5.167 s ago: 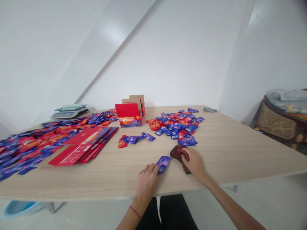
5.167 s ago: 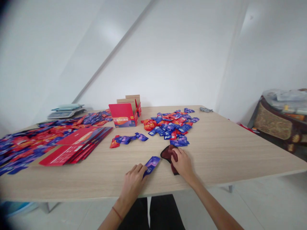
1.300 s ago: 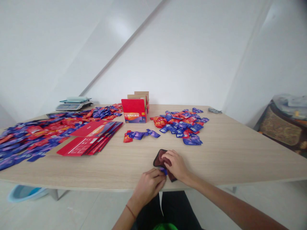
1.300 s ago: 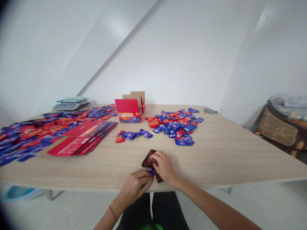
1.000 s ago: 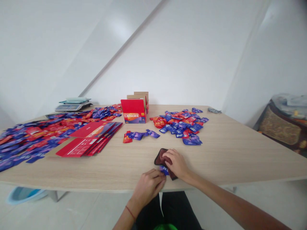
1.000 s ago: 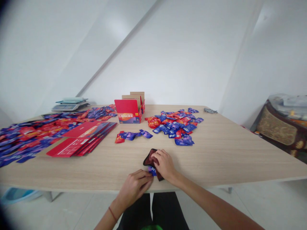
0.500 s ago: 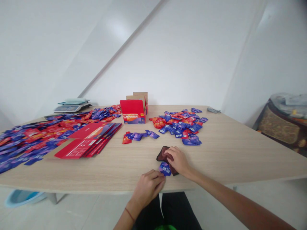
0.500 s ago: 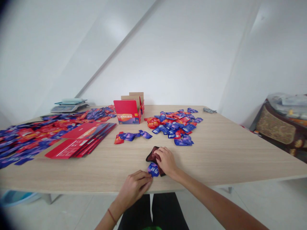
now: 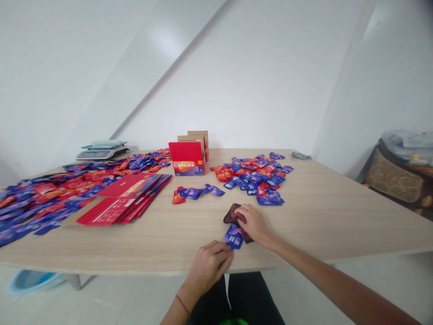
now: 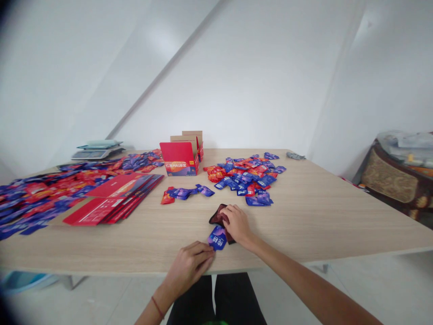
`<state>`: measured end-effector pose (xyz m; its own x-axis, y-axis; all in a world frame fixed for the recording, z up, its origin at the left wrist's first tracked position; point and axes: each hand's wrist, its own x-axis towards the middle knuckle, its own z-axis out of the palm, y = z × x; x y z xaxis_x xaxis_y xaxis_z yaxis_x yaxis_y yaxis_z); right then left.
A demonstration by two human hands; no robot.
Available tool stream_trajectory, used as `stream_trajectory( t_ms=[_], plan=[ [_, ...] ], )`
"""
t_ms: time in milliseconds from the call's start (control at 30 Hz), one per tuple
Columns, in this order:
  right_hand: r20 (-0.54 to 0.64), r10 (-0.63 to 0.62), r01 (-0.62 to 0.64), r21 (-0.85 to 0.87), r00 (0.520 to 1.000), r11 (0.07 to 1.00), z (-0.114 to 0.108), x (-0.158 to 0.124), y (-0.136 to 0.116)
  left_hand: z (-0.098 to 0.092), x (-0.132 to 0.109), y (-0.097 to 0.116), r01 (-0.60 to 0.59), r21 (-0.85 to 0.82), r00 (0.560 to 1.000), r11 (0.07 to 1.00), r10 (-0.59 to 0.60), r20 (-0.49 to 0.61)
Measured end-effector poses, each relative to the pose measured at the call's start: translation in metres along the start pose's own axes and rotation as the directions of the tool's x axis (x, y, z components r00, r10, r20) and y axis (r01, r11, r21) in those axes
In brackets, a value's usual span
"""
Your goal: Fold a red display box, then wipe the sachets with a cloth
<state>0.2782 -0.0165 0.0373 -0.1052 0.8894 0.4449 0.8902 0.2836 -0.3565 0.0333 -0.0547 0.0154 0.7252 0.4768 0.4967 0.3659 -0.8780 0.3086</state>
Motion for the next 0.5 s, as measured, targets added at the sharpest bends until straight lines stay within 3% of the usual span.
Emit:
stream_trajectory(
  t_ms=[500],
  plan=[
    [-0.032,0.012,-0.014,-0.039,0.999,0.999,0.006,0.007,0.018,-0.002,0.000,0.001,0.002,-0.013,1.000,1.000,-0.002,-0.010]
  ],
)
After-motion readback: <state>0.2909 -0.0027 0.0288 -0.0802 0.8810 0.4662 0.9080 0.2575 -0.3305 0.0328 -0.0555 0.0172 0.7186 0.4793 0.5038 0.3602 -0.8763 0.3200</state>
